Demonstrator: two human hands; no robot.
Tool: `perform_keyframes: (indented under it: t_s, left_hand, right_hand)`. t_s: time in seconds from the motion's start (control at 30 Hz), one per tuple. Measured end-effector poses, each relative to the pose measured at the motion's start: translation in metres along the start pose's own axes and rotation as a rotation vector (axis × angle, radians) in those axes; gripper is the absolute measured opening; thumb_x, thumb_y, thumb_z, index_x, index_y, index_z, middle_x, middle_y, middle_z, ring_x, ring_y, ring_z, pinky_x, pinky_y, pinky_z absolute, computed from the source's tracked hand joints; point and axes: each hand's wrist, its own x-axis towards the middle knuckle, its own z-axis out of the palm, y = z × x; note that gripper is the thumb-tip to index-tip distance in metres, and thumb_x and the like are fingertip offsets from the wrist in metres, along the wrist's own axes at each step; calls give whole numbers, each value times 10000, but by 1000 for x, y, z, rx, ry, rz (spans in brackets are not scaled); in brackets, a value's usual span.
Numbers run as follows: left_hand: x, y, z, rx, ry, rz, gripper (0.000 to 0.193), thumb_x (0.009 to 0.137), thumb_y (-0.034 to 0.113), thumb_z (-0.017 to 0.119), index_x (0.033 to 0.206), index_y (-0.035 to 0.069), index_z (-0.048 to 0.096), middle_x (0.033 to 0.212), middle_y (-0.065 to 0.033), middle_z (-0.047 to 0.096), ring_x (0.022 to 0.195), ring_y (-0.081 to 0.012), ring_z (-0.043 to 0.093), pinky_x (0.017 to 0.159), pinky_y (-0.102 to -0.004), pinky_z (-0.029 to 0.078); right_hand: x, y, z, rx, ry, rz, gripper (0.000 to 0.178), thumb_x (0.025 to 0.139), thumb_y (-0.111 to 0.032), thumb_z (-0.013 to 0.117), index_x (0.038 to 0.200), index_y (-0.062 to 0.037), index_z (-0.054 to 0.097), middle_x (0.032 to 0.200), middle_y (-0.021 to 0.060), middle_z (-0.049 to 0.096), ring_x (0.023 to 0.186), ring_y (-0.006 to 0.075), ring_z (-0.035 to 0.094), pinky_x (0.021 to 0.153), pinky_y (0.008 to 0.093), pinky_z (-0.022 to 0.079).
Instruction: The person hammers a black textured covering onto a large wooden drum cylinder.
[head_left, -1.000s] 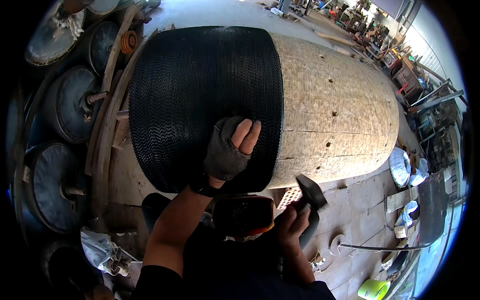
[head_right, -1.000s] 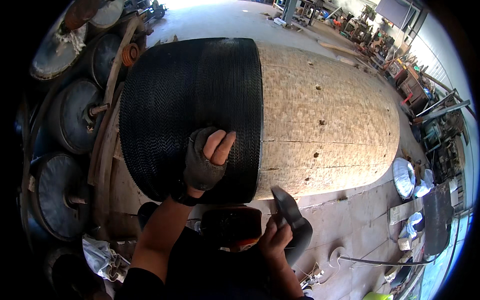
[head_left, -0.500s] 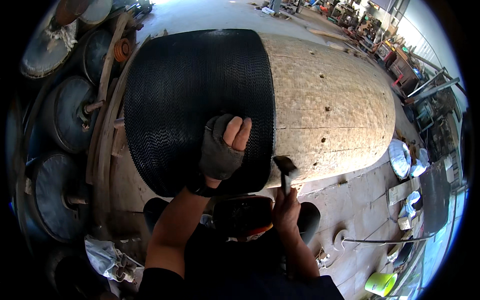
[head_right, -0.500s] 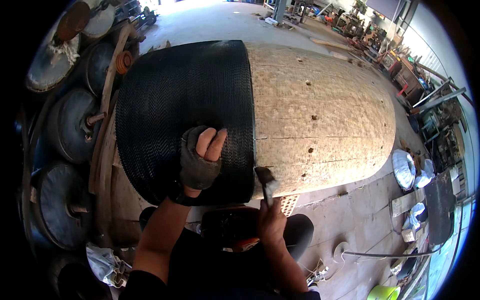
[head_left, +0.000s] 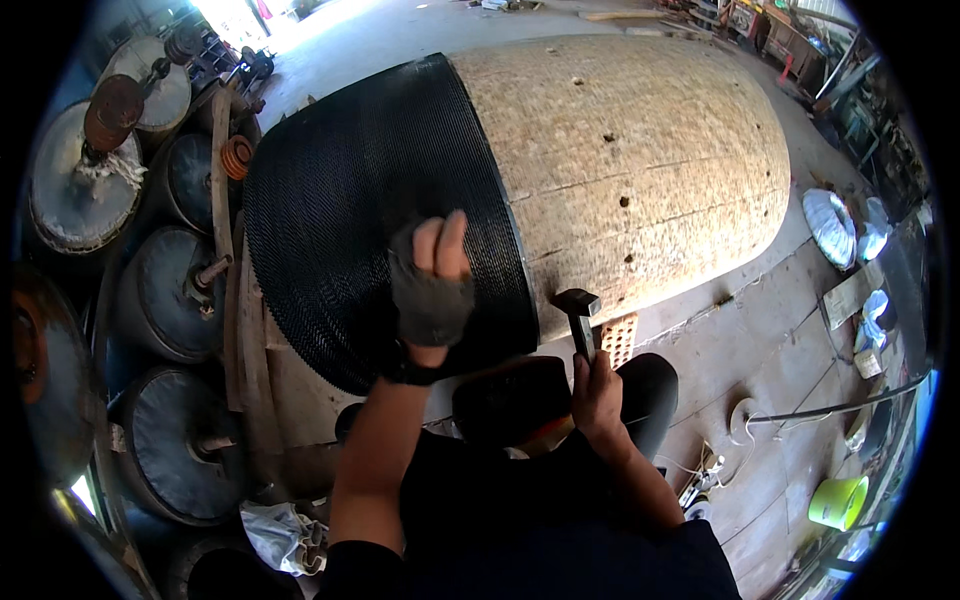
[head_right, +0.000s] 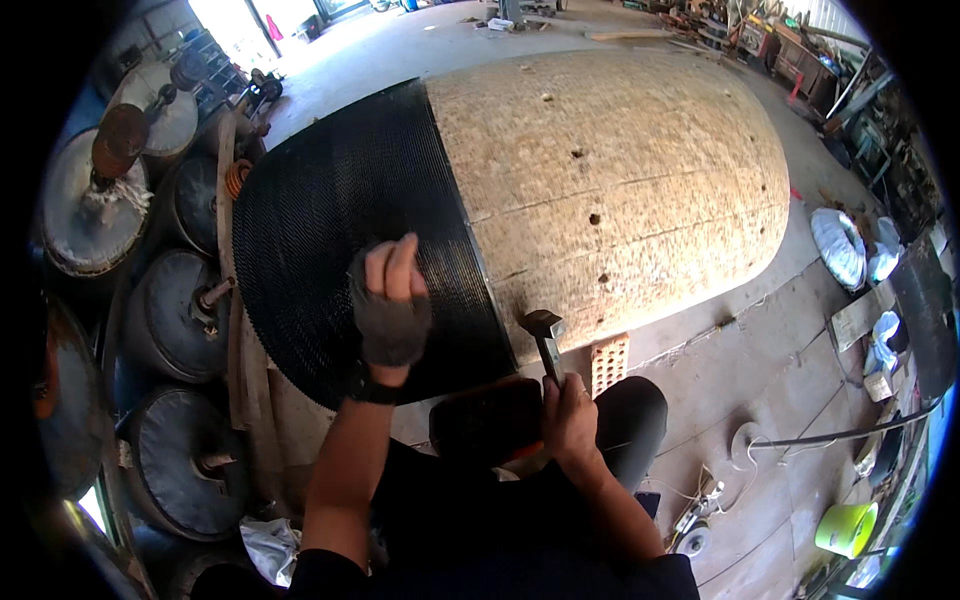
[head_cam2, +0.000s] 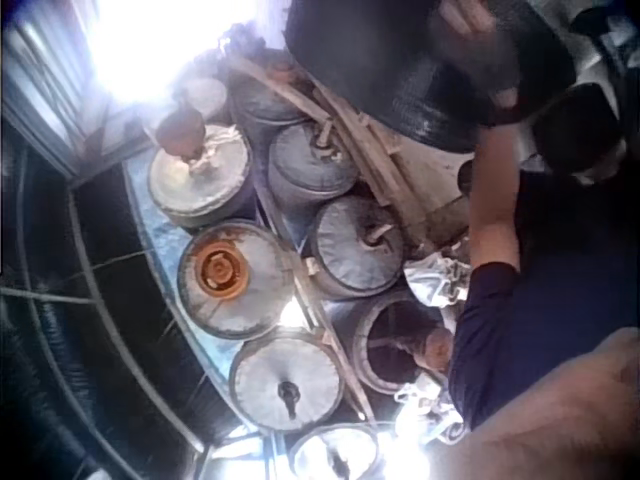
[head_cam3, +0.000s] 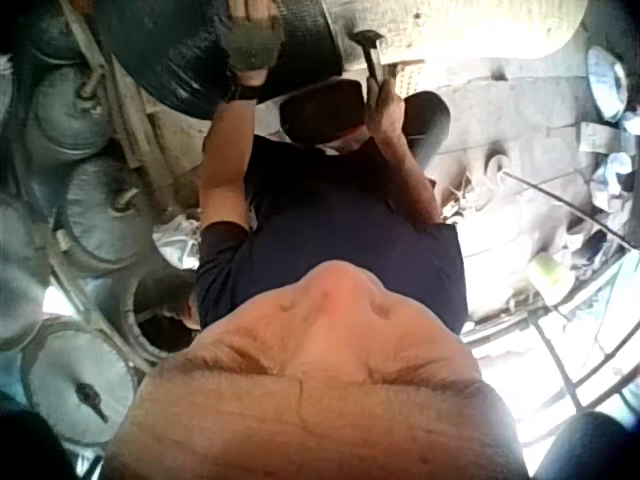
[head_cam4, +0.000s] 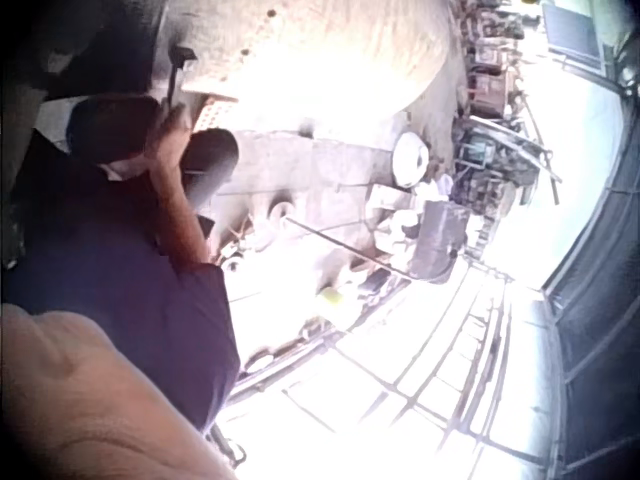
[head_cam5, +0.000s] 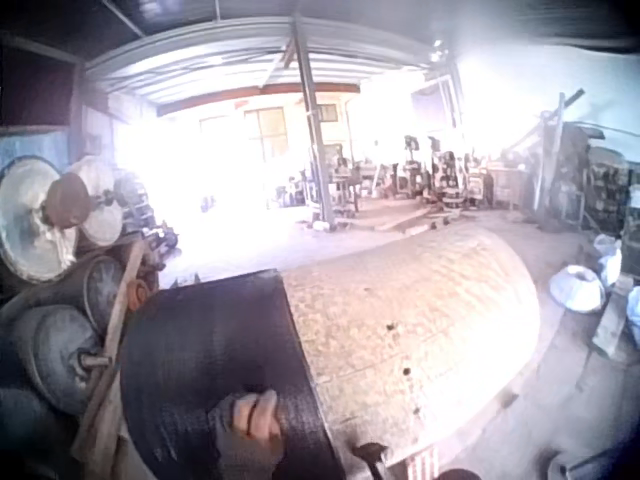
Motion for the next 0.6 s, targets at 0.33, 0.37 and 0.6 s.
perform_keyframes:
  t_s: [0.33,0.37,0.6]
  left_hand:
    - [-85,92,14,-371,-236,-193,522,860,-33,662,1368,42,571,1044,-130,692,949,-316,651,899,-446,506]
    - [-86,91,15,-358,-245,-196,521,861,-28,663,1370,43,571,1037,-128,690,946,-317,649,896,-445,505]
    - [-71,94,13,-303,-347,-215,564,809,-34,661,1361,19,559,942,-121,655,885,-317,622,830,-462,495]
  right_hand:
    - [-16,-1,-16,121,-26,14,178,1010,-188,598,1015,-27,522,729,272,628,684,494,634,554,544,470]
    - [-15,-1,-17,122,-34,19,181,1011,-192,598,1017,-26,525,732,273,629,688,493,636,557,544,471]
    - [-14,-3,-14,140,-49,13,197,1017,-206,593,1052,-19,542,754,277,638,706,490,646,580,542,485]
